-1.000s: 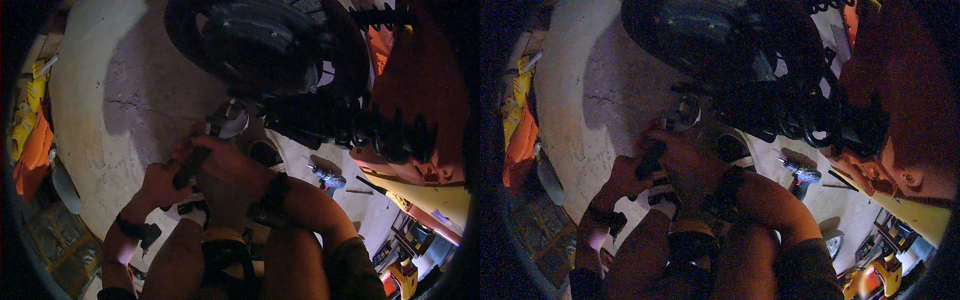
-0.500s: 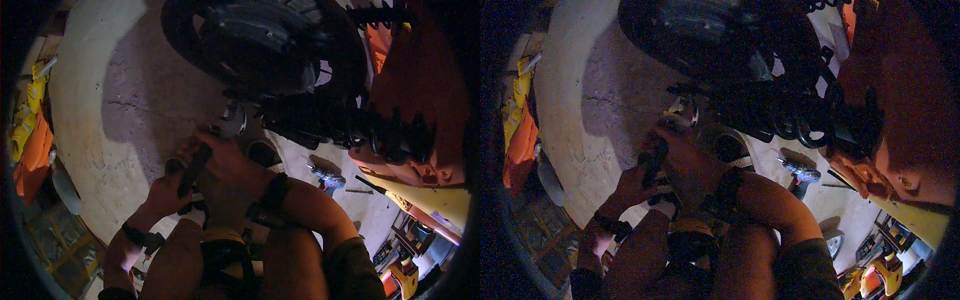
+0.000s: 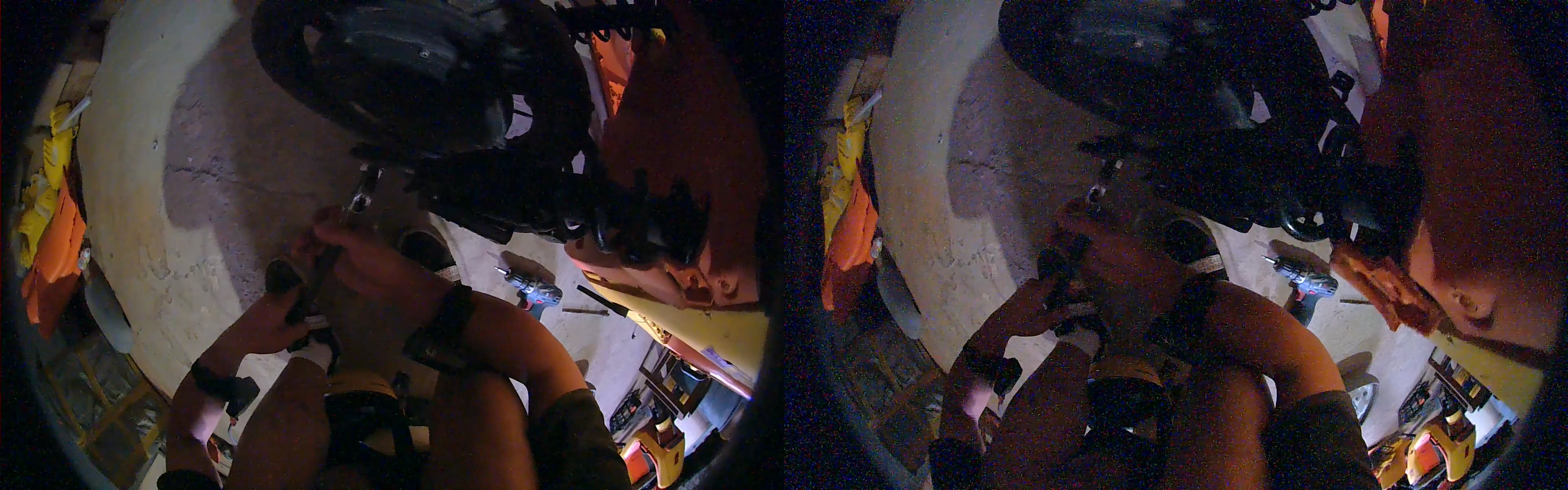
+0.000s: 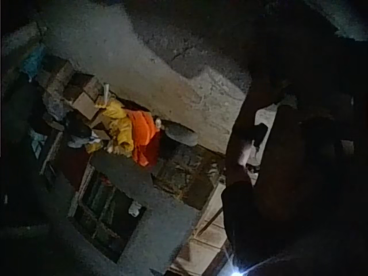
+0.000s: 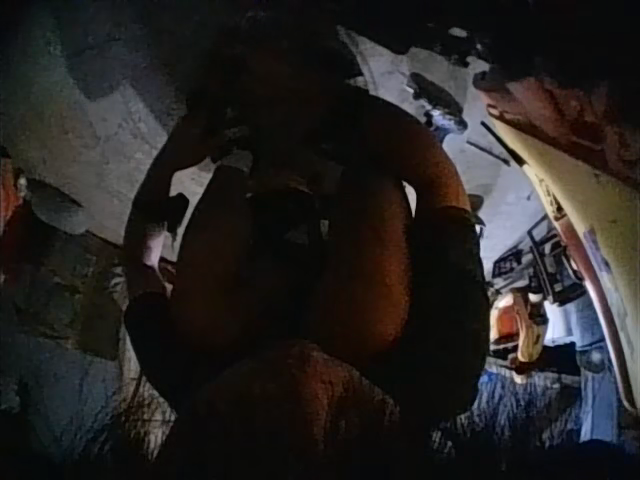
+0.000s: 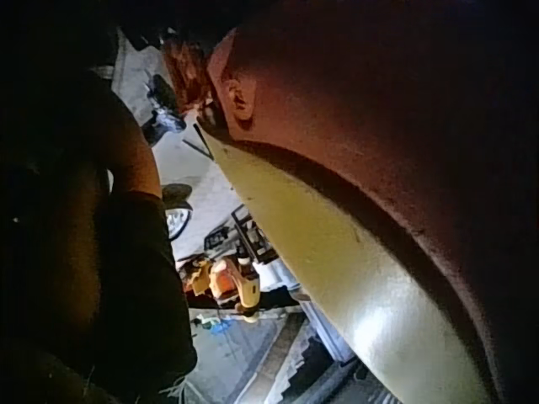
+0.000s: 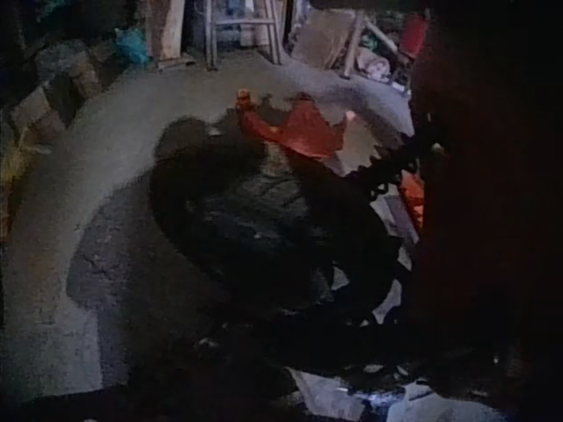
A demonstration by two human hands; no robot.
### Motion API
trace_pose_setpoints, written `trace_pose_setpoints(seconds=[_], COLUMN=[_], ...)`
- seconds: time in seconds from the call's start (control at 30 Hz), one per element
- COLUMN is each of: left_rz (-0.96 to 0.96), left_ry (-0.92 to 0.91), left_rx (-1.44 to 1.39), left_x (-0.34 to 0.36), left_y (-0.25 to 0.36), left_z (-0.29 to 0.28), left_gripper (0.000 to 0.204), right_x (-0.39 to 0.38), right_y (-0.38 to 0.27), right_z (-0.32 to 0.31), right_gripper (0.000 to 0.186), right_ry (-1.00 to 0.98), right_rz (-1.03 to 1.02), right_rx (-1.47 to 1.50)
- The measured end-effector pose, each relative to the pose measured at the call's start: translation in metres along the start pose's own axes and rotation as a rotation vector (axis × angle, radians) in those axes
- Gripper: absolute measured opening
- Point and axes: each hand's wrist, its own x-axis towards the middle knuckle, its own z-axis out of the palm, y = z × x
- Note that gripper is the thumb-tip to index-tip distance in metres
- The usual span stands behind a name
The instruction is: Loosen and adjust components on the rear wheel area of a motorcycle using an adjustable wrench.
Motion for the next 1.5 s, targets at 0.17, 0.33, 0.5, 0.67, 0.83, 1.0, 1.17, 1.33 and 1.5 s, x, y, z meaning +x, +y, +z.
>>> trace_pose_setpoints(seconds=[0.17, 0.33, 0.5, 0.67, 0.83, 1.0, 1.17, 1.33, 1.5], left_rz=[0.025, 0.037, 0.019, 0.327, 0.003, 0.154, 0.228, 0.317, 0.052], left_ry=[-0.101, -0.18, -0.32, -0.3, -0.557, -0.311, -0.565, -0.504, -0.666], left_rx=[-0.22, -0.292, -0.317, -0.177, -0.45, -0.237, -0.601, -0.681, -1.063], left_x=[0.008, 0.022, 0.03, 0.032, 0.027, 0.008, 0.011, -0.004, -0.019], left_y=[-0.007, -0.015, 0.014, -0.03, -0.035, 0.039, 0.064, 0.071, 0.084], left_z=[0.012, 0.025, 0.011, 0.048, 0.071, 0.053, 0.028, 0.015, -0.005], left_gripper=[0.043, 0.036, 0.032, 0.026, 0.018, 0.015, 0.016, 0.016, 0.014], right_x=[-0.008, -0.014, -0.016, -0.015, -0.024, -0.036, -0.036, -0.039, -0.028], right_y=[-0.003, 0.006, -0.004, -0.001, -0.014, -0.019, -0.018, -0.02, -0.013], right_z=[-0.005, -0.039, -0.021, -0.023, -0.004, 0.0, -0.005, 0.01, 0.008], right_gripper=[0.018, 0.021, 0.021, 0.022, 0.025, 0.033, 0.043, 0.056, 0.054], right_ry=[-0.024, 0.012, 0.044, 0.107, 0.081, -0.027, -0.173, -0.073, -0.324], right_rz=[0.076, 0.122, 0.105, 0.035, 0.187, 0.22, 0.278, 0.311, 0.159], right_rx=[0.022, 0.005, -0.016, -0.204, -0.119, 0.028, -0.006, -0.041, 0.011])
